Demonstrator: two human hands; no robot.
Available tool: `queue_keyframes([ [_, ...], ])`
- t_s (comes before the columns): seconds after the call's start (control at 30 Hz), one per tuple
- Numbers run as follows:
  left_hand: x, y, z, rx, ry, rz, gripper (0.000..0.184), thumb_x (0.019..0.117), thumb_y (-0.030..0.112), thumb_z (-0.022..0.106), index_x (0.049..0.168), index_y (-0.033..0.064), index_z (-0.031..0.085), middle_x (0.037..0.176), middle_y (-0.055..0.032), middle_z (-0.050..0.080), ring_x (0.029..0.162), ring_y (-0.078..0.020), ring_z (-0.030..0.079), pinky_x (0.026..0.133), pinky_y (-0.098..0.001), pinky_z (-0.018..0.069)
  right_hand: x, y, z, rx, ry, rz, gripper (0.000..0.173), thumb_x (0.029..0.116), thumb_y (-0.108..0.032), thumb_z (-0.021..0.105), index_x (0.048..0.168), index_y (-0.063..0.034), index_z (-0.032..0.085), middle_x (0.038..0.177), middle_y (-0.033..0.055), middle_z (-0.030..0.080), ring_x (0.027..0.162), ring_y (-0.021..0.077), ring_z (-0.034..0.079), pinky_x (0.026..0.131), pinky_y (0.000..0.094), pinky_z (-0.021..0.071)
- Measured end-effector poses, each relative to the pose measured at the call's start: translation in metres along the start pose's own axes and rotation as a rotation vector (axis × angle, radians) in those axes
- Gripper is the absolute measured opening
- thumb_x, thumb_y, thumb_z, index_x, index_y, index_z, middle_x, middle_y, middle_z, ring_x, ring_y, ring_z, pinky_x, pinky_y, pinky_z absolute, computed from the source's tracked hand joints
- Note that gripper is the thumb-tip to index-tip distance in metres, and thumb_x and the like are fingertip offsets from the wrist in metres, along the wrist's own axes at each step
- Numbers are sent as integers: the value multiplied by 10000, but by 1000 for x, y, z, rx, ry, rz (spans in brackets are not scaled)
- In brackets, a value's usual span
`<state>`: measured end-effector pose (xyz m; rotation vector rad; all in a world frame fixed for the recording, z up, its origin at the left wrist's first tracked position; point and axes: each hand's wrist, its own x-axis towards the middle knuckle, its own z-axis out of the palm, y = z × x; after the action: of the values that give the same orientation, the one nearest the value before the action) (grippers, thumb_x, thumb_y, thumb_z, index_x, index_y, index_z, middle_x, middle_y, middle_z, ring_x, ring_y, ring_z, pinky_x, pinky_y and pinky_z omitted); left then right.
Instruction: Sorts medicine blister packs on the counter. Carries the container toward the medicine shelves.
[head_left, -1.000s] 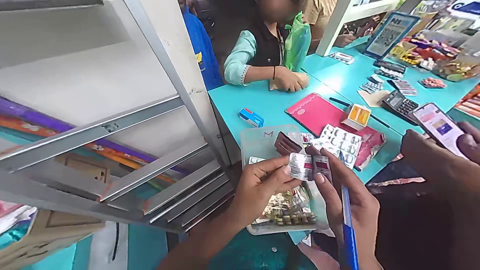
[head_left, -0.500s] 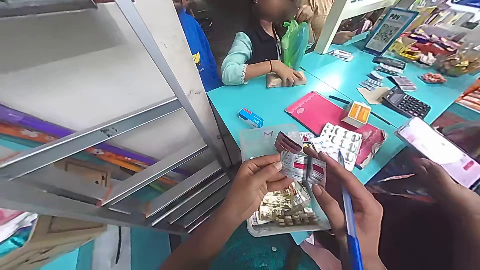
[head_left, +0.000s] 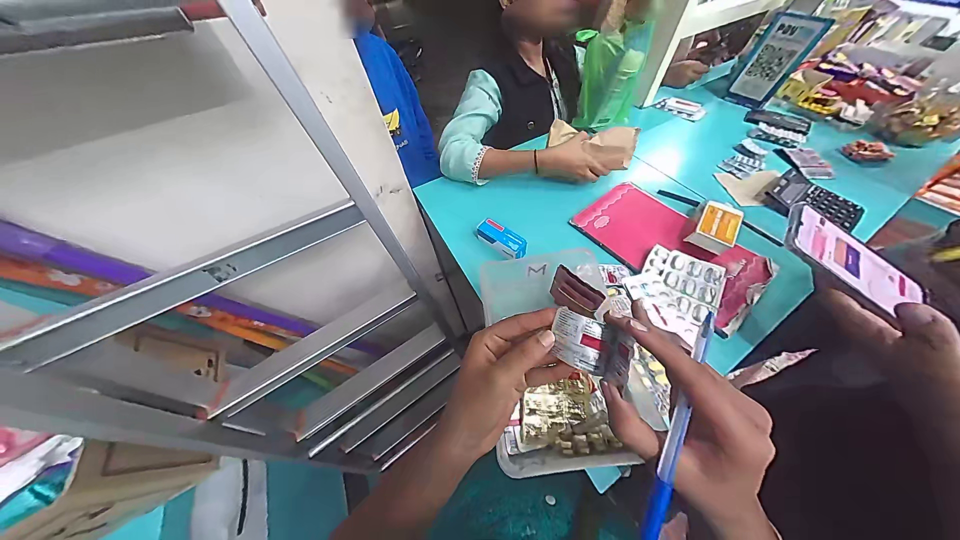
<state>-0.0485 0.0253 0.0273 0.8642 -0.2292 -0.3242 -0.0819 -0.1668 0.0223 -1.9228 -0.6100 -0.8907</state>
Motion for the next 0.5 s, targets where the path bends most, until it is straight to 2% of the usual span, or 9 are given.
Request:
queue_keyframes([
  [0.1,-10,-8,1,181,-83,193,323,1023,40,521,1325,-48,594,1229,-68,716,1074,-156,718,928,-355,607,0,-3,1,-41,-17,-20,481,904,-199,761,1350,-104,609,1298,33,701,1291,137,615,1131,335,494],
  [0.17,-15,-13,2,268,-143,240,356,1016,108,570,1338,-44,557,1231,-17,697,1092,-94,683,950,-309,580,0,-6,4,-75,-30,-57,464,917,-187,750,1342,-84,596,1296,53,694,1292,135,609,1127,319,490],
  [0.23,-13,-19,2,290,-150,246,293,1019,118,587,1298,30,613,1202,26,706,1070,-56,679,943,-274,576,-1,-9,9,-89,-42,-98,435,928,-160,731,1324,-55,587,1288,93,687,1293,152,606,1119,304,488],
  [0.3,-8,-22,0,271,-164,242,288,1020,91,581,1299,84,655,1241,23,710,1094,-60,681,962,-266,570,-2,-10,12,-110,-38,-143,387,928,-119,712,1283,-23,593,1274,135,686,1295,181,607,1115,302,491],
  [0.4,-4,-20,-3,273,-162,216,317,998,52,601,1310,68,652,1255,-14,707,1102,-91,687,947,-276,581,-2,-9,13,-126,-41,-167,346,939,-98,694,1259,-1,605,1268,161,685,1297,194,606,1111,285,486],
  [0.5,4,-18,-4,275,-192,157,357,973,0,601,1324,37,546,1231,-22,681,1066,-96,688,907,-285,594,-3,-6,13,-112,-77,-156,352,948,-87,674,1278,-1,591,1283,153,676,1310,179,594,1127,276,466],
])
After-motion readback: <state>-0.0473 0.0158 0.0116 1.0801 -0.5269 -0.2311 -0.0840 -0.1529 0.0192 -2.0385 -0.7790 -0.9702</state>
